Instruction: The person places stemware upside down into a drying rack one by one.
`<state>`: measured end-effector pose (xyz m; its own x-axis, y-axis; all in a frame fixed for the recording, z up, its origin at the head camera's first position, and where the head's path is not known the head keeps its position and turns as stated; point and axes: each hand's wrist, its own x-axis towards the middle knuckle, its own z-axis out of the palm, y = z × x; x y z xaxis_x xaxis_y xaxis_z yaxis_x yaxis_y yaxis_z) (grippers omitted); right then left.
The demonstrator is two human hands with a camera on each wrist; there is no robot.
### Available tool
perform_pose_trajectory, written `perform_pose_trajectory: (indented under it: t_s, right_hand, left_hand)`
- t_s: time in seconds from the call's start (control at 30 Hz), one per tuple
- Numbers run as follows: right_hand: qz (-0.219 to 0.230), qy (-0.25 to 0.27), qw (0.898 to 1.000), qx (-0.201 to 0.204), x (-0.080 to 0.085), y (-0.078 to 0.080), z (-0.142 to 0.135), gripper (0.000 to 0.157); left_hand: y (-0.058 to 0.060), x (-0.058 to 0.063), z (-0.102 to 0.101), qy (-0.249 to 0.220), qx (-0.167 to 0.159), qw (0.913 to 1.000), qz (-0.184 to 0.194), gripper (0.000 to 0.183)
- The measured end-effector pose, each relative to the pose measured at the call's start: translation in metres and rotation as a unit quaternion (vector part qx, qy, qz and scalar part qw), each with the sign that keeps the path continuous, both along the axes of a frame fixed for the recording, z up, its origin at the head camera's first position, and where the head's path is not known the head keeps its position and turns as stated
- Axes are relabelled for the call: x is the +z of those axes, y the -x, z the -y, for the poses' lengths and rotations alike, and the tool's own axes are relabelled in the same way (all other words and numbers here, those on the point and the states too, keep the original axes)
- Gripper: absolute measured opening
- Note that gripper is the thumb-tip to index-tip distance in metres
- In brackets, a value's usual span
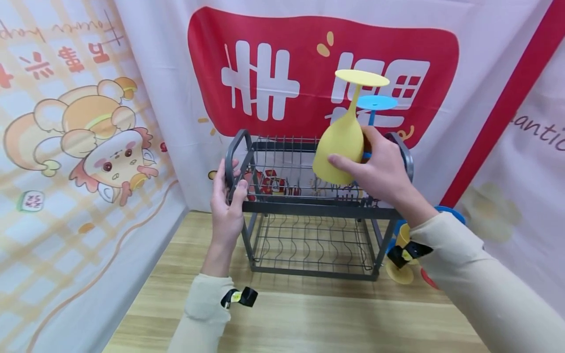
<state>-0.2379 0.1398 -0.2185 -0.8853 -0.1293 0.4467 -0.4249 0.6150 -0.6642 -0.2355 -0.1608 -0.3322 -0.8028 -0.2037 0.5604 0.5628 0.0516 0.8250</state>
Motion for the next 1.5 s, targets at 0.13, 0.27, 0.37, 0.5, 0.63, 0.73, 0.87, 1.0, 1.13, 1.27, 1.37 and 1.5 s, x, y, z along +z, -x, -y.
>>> perform_pose_trajectory:
  t_s: [0.13, 0.27, 0.37, 0.5, 0.63, 0.73, 0.87, 1.0, 1.13, 1.27, 1.37, 1.5]
  right_hand:
    - [0.006, 0.009, 1.000, -0.016, 0.003, 0.006, 0.012, 0.082]
    - [0.016, 0.017, 0.999, -0.025, 0.005, 0.013, 0.024, 0.082]
    - [0.027, 0.015, 0.999, -0.037, 0.005, 0.018, 0.033, 0.081]
    - [0.058, 0.010, 0.997, -0.050, 0.005, 0.023, 0.042, 0.078]
    - [0.084, 0.001, 0.995, -0.060, 0.005, 0.026, 0.052, 0.076]
    - [0.095, -0.010, 0.993, -0.072, 0.004, 0.029, 0.056, 0.075]
    - [0.115, -0.024, 0.990, -0.083, 0.003, 0.030, 0.058, 0.075]
    - [0.126, -0.044, 0.987, -0.093, 0.002, 0.030, 0.059, 0.074]
    - [0.126, -0.061, 0.985, -0.099, 0.002, 0.029, 0.060, 0.072]
    - [0.124, -0.081, 0.983, -0.108, 0.001, 0.028, 0.061, 0.072]
    - [0.118, -0.097, 0.982, -0.113, 0.000, 0.028, 0.062, 0.070]
    - [0.100, -0.118, 0.981, -0.120, -0.002, 0.028, 0.064, 0.066]
  left_hand:
    - [-0.001, 0.001, 0.000, -0.003, -0.001, 1.0000, -0.002, 0.065]
    - [0.000, 0.001, -0.001, -0.002, 0.002, 1.0000, 0.002, 0.064]
    - [0.000, 0.000, -0.001, -0.003, 0.001, 1.0000, 0.004, 0.064]
    - [0.000, 0.000, -0.002, -0.009, -0.005, 1.0000, 0.000, 0.064]
    - [0.000, 0.000, -0.001, -0.010, -0.007, 0.9999, -0.007, 0.064]
    - [0.000, 0.000, -0.001, -0.008, -0.007, 0.9999, -0.007, 0.064]
    - [0.001, 0.000, -0.002, -0.012, -0.012, 0.9998, -0.005, 0.065]
    - [0.001, -0.001, -0.002, -0.014, -0.015, 0.9998, -0.004, 0.065]
    - [0.001, -0.001, -0.002, -0.013, -0.012, 0.9998, -0.003, 0.065]
    - [0.001, -0.001, -0.002, -0.013, -0.014, 0.9998, -0.003, 0.064]
    - [0.001, 0.000, -0.002, -0.015, -0.015, 0.9998, -0.004, 0.064]
    - [0.001, -0.001, -0.002, -0.015, -0.015, 0.9998, -0.004, 0.064]
